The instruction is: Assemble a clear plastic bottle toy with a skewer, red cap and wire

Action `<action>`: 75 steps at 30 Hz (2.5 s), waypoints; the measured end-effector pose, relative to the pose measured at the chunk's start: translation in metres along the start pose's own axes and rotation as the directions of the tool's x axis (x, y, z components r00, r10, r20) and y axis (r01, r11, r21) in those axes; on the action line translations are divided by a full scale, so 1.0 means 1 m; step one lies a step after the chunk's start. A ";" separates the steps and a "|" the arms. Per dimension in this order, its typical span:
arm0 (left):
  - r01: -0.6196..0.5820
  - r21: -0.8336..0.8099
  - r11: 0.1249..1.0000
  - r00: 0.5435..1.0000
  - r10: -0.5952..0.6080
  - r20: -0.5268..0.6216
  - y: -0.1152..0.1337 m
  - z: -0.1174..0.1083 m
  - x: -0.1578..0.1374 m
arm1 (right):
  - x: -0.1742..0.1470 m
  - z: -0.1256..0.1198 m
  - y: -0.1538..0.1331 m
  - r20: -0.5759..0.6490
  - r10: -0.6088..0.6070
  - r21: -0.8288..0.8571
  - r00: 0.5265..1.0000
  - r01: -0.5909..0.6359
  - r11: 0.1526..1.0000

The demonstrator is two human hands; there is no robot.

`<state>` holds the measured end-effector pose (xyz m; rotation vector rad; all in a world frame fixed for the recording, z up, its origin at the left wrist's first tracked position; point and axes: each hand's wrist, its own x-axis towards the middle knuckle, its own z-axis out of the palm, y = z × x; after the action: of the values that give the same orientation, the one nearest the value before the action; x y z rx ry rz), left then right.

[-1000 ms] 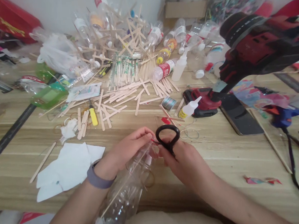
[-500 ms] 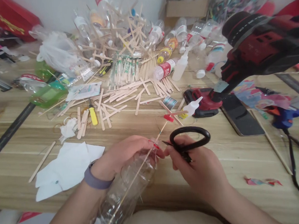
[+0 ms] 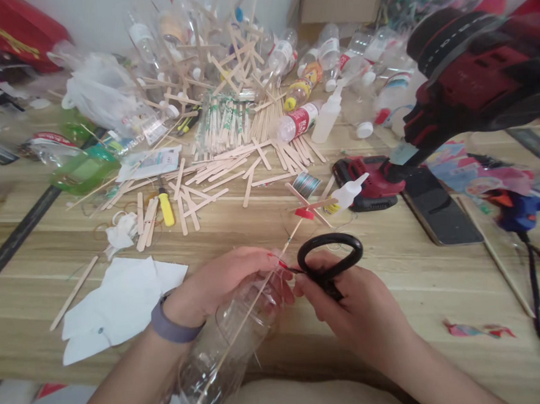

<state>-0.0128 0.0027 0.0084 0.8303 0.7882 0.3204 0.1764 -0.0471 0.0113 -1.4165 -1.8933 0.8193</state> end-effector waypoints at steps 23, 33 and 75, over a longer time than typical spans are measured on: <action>-0.114 0.167 0.979 0.991 0.125 -0.056 -0.010 0.000 0.003 | -0.001 0.013 0.005 0.000 -0.279 -0.462 0.960 0.248 0.851; -0.153 -0.042 0.987 0.974 0.143 -0.175 -0.006 0.008 0.008 | 0.001 0.030 0.007 -0.147 -0.419 -0.536 0.896 0.284 0.795; -0.113 -0.117 0.987 0.994 0.114 -0.006 -0.017 0.010 0.015 | 0.008 0.019 0.036 -0.143 -0.478 -0.390 0.867 0.394 0.832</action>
<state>0.0043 -0.0060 -0.0078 0.7662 0.7157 0.4634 0.1805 -0.0330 -0.0272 -1.1288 -2.1231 0.0846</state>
